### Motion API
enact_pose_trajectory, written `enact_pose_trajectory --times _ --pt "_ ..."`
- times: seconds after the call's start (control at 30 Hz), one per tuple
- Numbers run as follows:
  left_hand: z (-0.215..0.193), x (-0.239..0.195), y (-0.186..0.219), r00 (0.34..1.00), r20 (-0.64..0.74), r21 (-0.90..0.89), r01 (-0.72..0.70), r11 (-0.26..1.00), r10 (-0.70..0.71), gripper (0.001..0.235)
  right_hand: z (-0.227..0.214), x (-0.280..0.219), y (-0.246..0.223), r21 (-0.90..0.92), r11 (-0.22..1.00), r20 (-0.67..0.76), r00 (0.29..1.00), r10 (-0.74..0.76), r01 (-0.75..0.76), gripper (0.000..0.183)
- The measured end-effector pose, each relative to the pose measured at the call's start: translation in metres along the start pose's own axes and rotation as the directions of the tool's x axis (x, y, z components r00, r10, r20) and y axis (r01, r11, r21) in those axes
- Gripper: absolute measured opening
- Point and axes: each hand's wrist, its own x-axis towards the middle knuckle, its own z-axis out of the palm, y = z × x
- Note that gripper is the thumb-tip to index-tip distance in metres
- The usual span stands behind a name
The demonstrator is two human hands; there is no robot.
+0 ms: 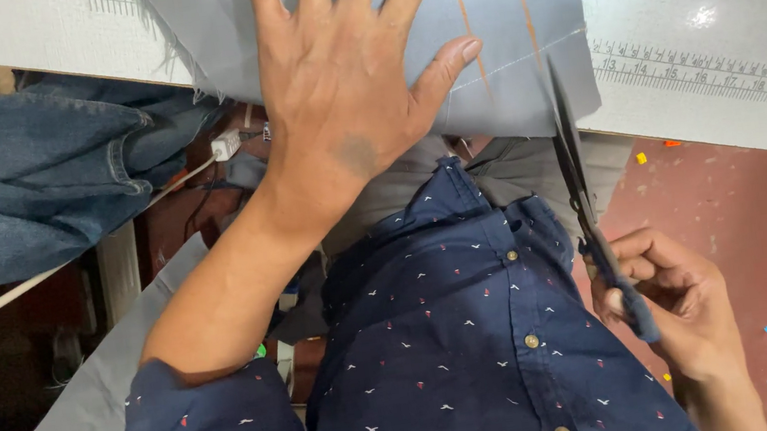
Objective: Measuring, marking, and cutting fabric pieces at a workbench using a ruler and scissors
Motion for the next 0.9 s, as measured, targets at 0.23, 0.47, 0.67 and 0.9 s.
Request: enact_pose_trajectory --times 0.23,0.47,0.67,0.9 --pt "-0.003 -0.003 0.005 0.997 0.074 0.015 0.008 1.000 -0.009 0.070 -0.001 0.014 0.014 0.080 0.995 0.067 0.996 -0.067 0.061 0.037" --pt "-0.001 -0.003 0.004 0.998 0.061 0.032 -0.009 0.999 0.007 0.068 -0.015 0.013 0.020 0.083 0.993 0.104 0.990 -0.097 0.089 0.034" --pt "0.000 0.012 0.001 0.996 -0.003 -0.005 0.086 0.996 -0.086 0.068 -0.079 0.025 0.026 -0.174 0.979 -0.012 0.993 -0.113 0.110 0.027" --pt "0.005 0.073 -0.032 0.866 -0.024 -0.082 -0.499 0.863 0.499 0.065 -0.150 0.127 0.055 -0.671 0.705 -0.253 0.822 -0.509 0.230 0.028"
